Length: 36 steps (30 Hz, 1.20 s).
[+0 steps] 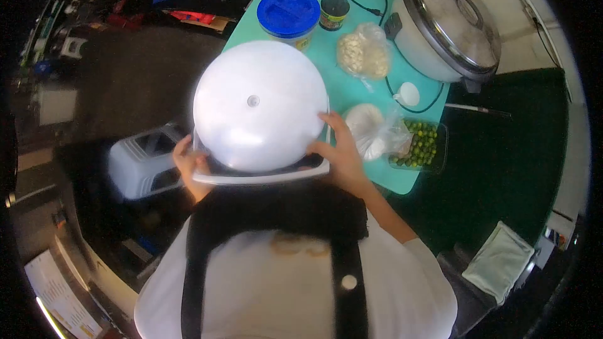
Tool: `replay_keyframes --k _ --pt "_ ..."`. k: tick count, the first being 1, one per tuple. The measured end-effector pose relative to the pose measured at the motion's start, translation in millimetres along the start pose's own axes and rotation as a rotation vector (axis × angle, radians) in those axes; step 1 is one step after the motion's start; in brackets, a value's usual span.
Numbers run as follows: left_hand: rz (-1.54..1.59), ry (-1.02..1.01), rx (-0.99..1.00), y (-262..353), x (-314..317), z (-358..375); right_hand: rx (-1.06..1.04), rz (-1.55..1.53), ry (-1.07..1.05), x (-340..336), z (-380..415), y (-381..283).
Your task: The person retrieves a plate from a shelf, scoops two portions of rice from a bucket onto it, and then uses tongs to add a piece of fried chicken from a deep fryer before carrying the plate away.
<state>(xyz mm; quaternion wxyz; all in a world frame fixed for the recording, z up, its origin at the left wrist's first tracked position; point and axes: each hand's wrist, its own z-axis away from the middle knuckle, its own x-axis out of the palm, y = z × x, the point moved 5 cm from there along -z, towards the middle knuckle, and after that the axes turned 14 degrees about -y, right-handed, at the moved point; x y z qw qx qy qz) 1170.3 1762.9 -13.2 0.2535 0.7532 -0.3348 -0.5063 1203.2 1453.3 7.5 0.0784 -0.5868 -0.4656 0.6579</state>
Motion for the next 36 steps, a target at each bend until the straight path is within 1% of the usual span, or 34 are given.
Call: replay_keyframes --k 1,2,3,4,5,6,7,8,9,10,11,12,13,14,16,18,19,21,22,23,24,25,26,27,28,29,30,31,32,33,34,35,36 --pt "-0.109 -0.032 0.068 -9.5 2.1 -6.6 0.048 -0.100 -0.079 15.7 0.7 13.9" --pt "-0.093 -0.046 0.073 -32.4 5.5 -6.5 0.067 -0.093 -0.072 33.3 0.1 27.3" --pt "0.043 -0.105 0.008 -65.1 11.7 -3.2 0.065 -0.054 -0.021 49.2 -0.8 39.7" --pt "0.177 -0.166 -0.059 -76.4 13.9 -10.0 0.064 -0.013 0.028 52.7 -6.1 38.4" --pt "0.298 -0.243 -0.008 -81.4 17.3 -17.8 0.080 -0.003 0.033 58.4 -10.5 35.2" --pt "0.313 -0.258 -0.004 -77.0 10.0 -30.5 0.213 -0.397 0.122 62.0 -19.1 32.9" --pt "0.327 -0.282 -0.141 -78.8 5.9 -43.5 0.341 -0.788 0.223 70.5 -25.6 33.9" --pt "0.342 -0.313 -0.275 -82.9 9.1 -51.8 0.361 -0.773 0.247 71.9 -31.8 32.1" --pt "0.349 -0.369 -0.305 -98.8 9.1 -60.9 0.487 -0.913 0.194 79.1 -36.2 38.6" --pt "0.319 -0.389 -0.207 -110.7 11.1 -67.0 0.616 -1.056 0.146 86.2 -35.7 44.0" --pt "0.349 -0.430 -0.199 -117.9 12.3 -75.2 0.481 -0.542 0.094 72.7 -39.8 36.5" --pt "0.231 -0.480 -0.219 -128.8 15.7 -82.1 0.341 -0.026 0.020 68.6 -43.0 26.4" --pt "0.107 -0.525 -0.236 -136.2 18.9 -90.2 0.424 -0.151 0.018 63.3 -47.0 25.9" --pt "-0.023 -0.557 -0.253 -140.4 22.4 -94.1 0.250 0.218 -0.088 46.6 -54.0 4.5" --pt "0.236 -0.624 -0.025 -114.9 11.6 -98.1 0.188 0.040 -0.087 25.8 -56.0 6.8" --pt "-0.012 -0.485 -0.060 -169.7 21.5 -82.8 0.171 0.084 0.015 -4.1 -46.9 27.7" --pt "-0.019 -0.479 -0.065 -162.8 20.6 -82.7 0.215 0.200 0.086 -21.7 -37.1 50.4" --pt "-0.139 -0.461 0.006 -136.8 14.4 -86.0 0.472 0.212 0.216 -65.7 -22.8 96.2" --pt "-0.154 -0.446 -0.006 -129.7 13.3 -84.3 0.543 0.181 0.265 -81.5 -13.5 131.6" --pt "-0.247 -0.429 -0.002 -121.8 11.3 -83.0 0.612 0.148 0.310 -92.9 -1.1 177.4" --pt "-0.342 -0.406 -0.001 -114.5 6.9 -80.9 0.677 0.313 0.237 -96.3 16.0 235.3" --pt "-0.421 -0.412 0.000 -108.5 1.5 -78.6 0.807 0.418 0.089 -96.8 31.3 284.0" --pt "-0.342 -0.431 -0.199 -123.2 -6.2 -74.9 0.874 0.551 -0.082 -91.4 42.6 326.6" --pt "-0.168 -0.442 -0.377 -156.4 -18.0 -68.4 0.994 0.600 -0.310 -84.8 46.1 351.6" --pt "0.018 -0.435 -0.542 -183.2 -27.2 -60.4 0.981 0.701 -0.380 -73.7 56.8 389.3" --pt "-0.061 -0.384 -0.495 -173.8 -40.0 -66.1 0.984 0.726 -0.348 -71.3 60.8 401.6" --pt "0.036 -0.267 -0.475 -159.6 -45.0 -72.9 1.002 0.756 -0.433 -67.4 61.7 415.7" --pt "-0.026 -0.252 -0.465 -142.1 -48.8 -81.7 1.025 0.786 -0.520 -61.9 61.3 423.6" --pt "0.070 -0.185 -0.484 -122.2 -43.7 -86.0 1.037 0.786 -0.481 -58.8 59.7 417.4" --pt "0.032 -0.202 -0.456 -106.6 -37.6 -92.8 1.055 0.780 -0.442 -57.8 59.4 407.4" --pt "0.133 -0.237 -0.475 -98.5 -27.4 -97.4 1.029 0.783 -0.448 -55.3 57.7 401.7" --pt "0.154 -0.243 -0.492 -88.7 -16.6 -101.3 1.063 0.769 -0.409 -56.5 57.3 398.7" --pt "0.264 -0.215 -0.492 -76.2 -3.7 -104.0 1.100 0.753 -0.368 -58.9 58.3 393.6"
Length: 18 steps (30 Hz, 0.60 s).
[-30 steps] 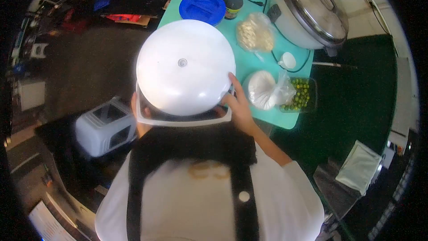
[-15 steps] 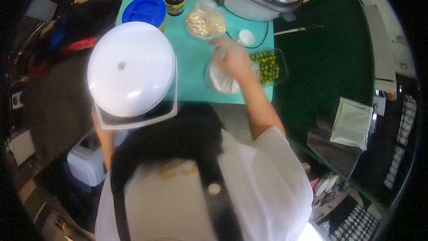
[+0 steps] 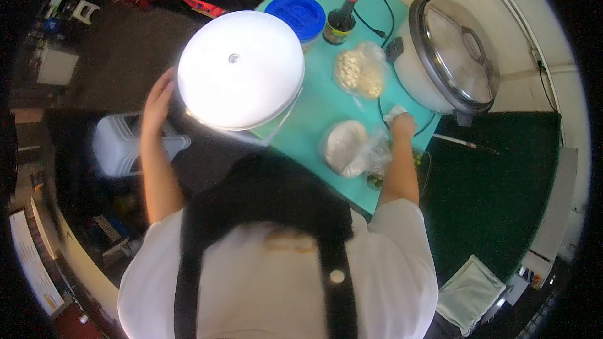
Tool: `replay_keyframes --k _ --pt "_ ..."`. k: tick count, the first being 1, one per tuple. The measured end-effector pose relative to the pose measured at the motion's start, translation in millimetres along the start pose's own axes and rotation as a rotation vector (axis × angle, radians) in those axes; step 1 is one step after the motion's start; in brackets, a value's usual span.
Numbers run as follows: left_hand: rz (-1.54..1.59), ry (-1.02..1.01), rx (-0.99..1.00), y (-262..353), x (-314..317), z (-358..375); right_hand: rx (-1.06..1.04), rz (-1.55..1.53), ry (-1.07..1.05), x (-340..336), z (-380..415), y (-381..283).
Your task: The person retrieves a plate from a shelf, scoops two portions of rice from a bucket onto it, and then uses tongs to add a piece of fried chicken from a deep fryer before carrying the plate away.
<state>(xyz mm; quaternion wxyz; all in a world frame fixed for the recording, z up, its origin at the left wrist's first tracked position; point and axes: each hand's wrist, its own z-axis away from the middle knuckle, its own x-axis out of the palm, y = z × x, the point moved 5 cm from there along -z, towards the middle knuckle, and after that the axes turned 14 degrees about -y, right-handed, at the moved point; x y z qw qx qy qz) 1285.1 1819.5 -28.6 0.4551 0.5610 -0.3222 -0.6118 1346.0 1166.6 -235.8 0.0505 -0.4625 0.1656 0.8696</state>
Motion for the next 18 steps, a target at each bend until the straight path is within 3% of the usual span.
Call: replay_keyframes --k 4,6,9,11,15,18 --pt "0.210 -0.050 0.074 2.3 23.8 -20.8 -0.013 -0.268 0.273 -47.1 62.7 -1.6" --pt "0.327 -0.047 0.089 2.1 26.1 -31.5 -0.144 -0.972 0.690 -43.7 58.9 24.0" --pt "0.443 -0.127 0.120 3.8 29.5 -51.5 -0.429 -1.861 0.611 -100.3 137.5 -51.4" --pt "0.495 -0.216 0.006 3.7 33.2 -64.3 -0.564 -2.082 0.499 -131.2 178.9 -119.2" --pt "0.527 -0.334 0.084 -18.5 33.4 -101.3 -0.704 -2.249 0.386 -151.2 183.3 -228.1" --pt "0.463 -0.285 0.149 -20.7 32.1 -110.4 -0.874 -2.249 0.469 -168.4 185.2 -261.9"
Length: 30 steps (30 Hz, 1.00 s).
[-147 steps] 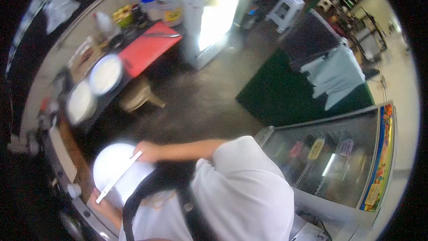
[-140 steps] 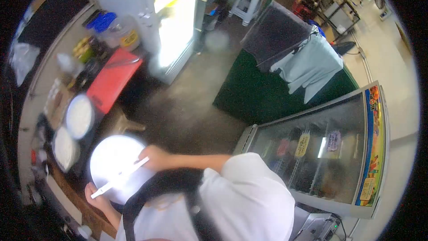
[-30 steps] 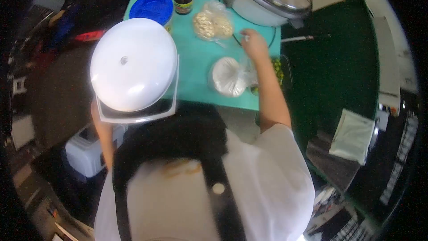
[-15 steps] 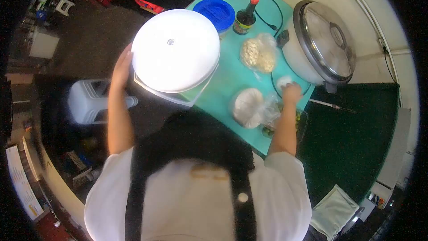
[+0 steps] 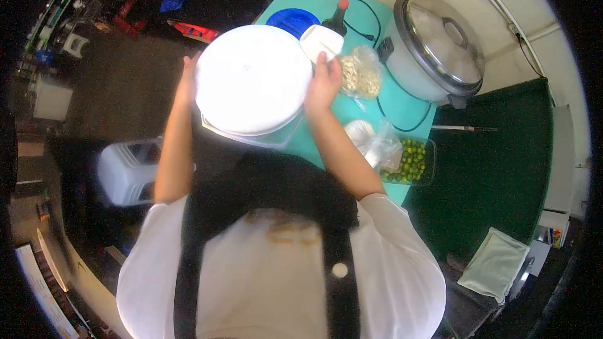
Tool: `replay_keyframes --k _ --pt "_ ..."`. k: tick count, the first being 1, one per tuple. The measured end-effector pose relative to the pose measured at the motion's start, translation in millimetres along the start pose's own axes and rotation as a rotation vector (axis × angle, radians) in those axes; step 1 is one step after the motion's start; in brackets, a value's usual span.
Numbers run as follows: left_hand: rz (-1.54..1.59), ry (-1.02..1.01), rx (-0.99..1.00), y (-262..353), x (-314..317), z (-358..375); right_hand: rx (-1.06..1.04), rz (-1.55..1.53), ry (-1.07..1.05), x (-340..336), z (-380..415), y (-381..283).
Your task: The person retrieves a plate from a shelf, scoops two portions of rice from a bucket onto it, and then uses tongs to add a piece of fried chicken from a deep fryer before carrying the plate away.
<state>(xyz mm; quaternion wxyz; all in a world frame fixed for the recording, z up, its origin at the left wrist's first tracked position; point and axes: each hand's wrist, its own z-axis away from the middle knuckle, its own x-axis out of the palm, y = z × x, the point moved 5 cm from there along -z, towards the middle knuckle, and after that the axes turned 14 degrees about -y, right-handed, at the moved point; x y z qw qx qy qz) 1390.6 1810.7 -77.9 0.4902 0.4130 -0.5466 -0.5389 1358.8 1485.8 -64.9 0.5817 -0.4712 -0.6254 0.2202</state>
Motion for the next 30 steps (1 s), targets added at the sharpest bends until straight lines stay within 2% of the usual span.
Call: replay_keyframes --k 2,6,8,10,12,14,16,17,19,21,22,23,24,25,26,27,28,29,30 --pt "0.143 -0.050 0.057 25.9 27.9 17.8 -0.007 -0.052 0.022 7.9 2.8 -7.0" --pt "0.248 -0.070 0.031 35.4 33.5 27.4 0.011 -0.120 0.047 5.4 7.8 -13.1" --pt "0.224 -0.054 0.019 38.0 29.5 29.2 -0.046 -0.196 0.036 5.2 6.8 -19.3" --pt "0.244 -0.065 0.139 51.9 24.2 29.1 -0.056 -0.219 0.040 20.5 6.0 -39.3" --pt "0.104 -0.016 0.193 77.7 16.2 35.8 -0.167 -0.174 -0.126 55.1 5.7 -82.4" --pt "0.387 -0.230 0.265 80.6 2.0 33.8 -0.236 -0.207 -0.243 96.8 5.9 -117.9" --pt "0.675 -0.222 0.285 58.6 -15.4 35.0 -0.271 -0.331 -0.447 138.2 5.7 -139.3" --pt "0.677 -0.236 0.280 50.6 -16.8 38.7 -0.230 -0.283 -0.490 148.5 4.8 -143.2" --pt "0.921 -0.146 0.112 35.3 -24.2 57.5 -0.216 -0.145 -0.562 152.6 -2.7 -139.0" --pt "0.829 -0.004 0.117 17.1 -46.5 70.1 -0.054 0.062 -0.492 129.4 -0.6 -129.4" --pt "0.924 0.063 0.142 0.3 -63.0 71.3 0.049 0.194 -0.490 114.8 1.0 -116.5" --pt "0.889 0.098 0.218 -10.2 -78.8 74.9 0.057 0.383 -0.517 104.1 3.0 -102.4" --pt "0.876 0.167 0.191 -12.4 -86.4 79.6 0.083 0.638 -0.650 89.3 4.6 -84.9" --pt "0.837 0.079 0.202 -13.7 -89.7 84.5 0.118 0.806 -0.690 82.7 13.1 -69.9" --pt "0.996 -0.012 0.181 -4.9 -80.1 87.0 0.112 0.980 -0.671 87.5 22.3 -65.6" --pt "0.964 -0.006 0.113 4.6 -73.4 89.7 0.098 1.159 -0.631 87.3 30.7 -65.1" --pt "1.002 0.008 0.086 -1.6 -70.0 83.4 0.169 0.905 -0.573 65.1 31.4 -50.3" --pt "0.927 -0.164 0.151 -3.7 -66.4 74.3 0.235 0.648 -0.514 48.0 25.9 -31.4" --pt "0.850 -0.052 0.140 19.3 -53.5 72.8 0.199 0.628 -0.553 59.1 22.0 -28.6"
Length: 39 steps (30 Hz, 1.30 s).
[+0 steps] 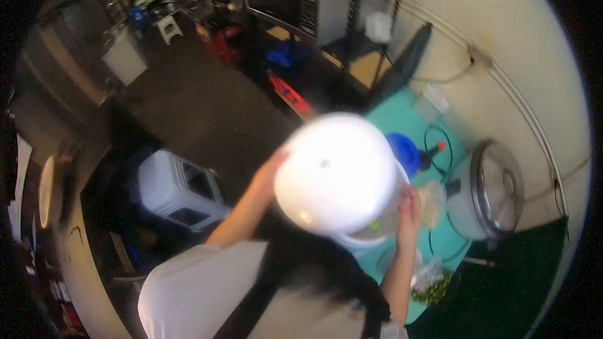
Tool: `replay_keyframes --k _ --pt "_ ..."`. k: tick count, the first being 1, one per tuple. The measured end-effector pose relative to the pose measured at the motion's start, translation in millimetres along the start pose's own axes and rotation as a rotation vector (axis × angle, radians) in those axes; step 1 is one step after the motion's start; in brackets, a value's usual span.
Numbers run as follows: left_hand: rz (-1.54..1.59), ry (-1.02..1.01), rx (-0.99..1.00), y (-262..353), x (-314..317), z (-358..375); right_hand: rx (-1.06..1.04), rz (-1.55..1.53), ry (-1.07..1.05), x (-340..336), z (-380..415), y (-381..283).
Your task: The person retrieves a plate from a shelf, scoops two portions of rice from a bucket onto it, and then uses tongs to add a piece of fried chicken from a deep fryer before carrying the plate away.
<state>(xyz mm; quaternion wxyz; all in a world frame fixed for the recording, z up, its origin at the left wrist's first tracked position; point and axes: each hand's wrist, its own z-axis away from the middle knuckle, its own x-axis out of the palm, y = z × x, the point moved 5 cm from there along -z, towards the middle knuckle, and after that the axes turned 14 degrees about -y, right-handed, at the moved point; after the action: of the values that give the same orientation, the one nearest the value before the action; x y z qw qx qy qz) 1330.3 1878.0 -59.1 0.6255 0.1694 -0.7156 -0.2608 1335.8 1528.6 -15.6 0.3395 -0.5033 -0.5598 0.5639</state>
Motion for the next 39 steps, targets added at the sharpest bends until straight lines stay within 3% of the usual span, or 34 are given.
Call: replay_keyframes --k 2,4,7,9,10,12,14,22,24,28,30,31,32,33,34,36,39 --pt "-0.160 0.118 -0.057 -8.3 20.5 -0.9 -0.097 0.004 0.025 13.3 3.1 -10.6" --pt "-0.445 0.055 -0.013 -14.0 48.9 -11.5 -0.167 0.004 0.068 16.8 8.6 -16.8" --pt "-0.532 0.088 0.018 -21.8 61.0 -16.1 -0.240 0.067 0.184 15.4 18.5 -5.0" --pt "-1.512 0.196 0.147 -23.1 62.6 -14.2 -0.271 0.123 0.271 10.1 26.3 -2.9" --pt "-1.512 0.209 0.150 -33.5 58.1 -14.4 -0.224 0.239 0.258 9.6 28.3 -5.7" --pt "-1.396 0.232 -0.025 -62.3 42.9 -22.0 -0.185 0.363 0.237 6.3 28.7 -0.1" --pt "-1.457 0.329 0.029 -66.4 39.1 -15.2 -0.140 0.446 0.159 0.0 23.4 22.3" --pt "-1.316 0.520 0.189 -49.1 13.5 37.1 -0.224 0.646 0.047 19.6 12.9 -46.5" --pt "-1.415 0.549 0.100 -28.0 3.6 72.4 -0.279 0.704 0.025 35.1 -1.7 -70.2" --pt "-1.504 0.647 -0.064 -1.6 -93.2 149.4 -0.308 0.611 -0.176 95.1 -45.1 -102.3" --pt "-1.616 0.619 -0.231 32.5 -107.9 188.9 -0.365 0.634 -0.253 131.3 -67.6 -120.3" --pt "-1.617 0.632 -0.223 47.9 -127.2 209.1 -0.400 0.674 -0.394 159.3 -79.8 -136.5" --pt "-1.565 0.583 -0.437 51.6 -159.9 229.6 -0.437 0.715 -0.536 188.6 -92.4 -151.9" --pt "-1.495 0.523 -0.658 60.0 -184.5 250.6 -0.494 0.680 -0.576 212.2 -109.0 -170.3" --pt "-1.391 0.310 -0.683 77.5 -208.8 262.9 -0.601 0.729 -0.593 232.6 -126.8 -194.3" --pt "-1.114 0.380 -0.633 161.2 -190.6 280.5 -0.831 0.730 -0.574 274.6 -163.3 -251.7" --pt "-1.294 0.466 -0.286 318.1 -141.8 267.7 -1.151 0.504 -0.493 320.6 -202.8 -333.6"
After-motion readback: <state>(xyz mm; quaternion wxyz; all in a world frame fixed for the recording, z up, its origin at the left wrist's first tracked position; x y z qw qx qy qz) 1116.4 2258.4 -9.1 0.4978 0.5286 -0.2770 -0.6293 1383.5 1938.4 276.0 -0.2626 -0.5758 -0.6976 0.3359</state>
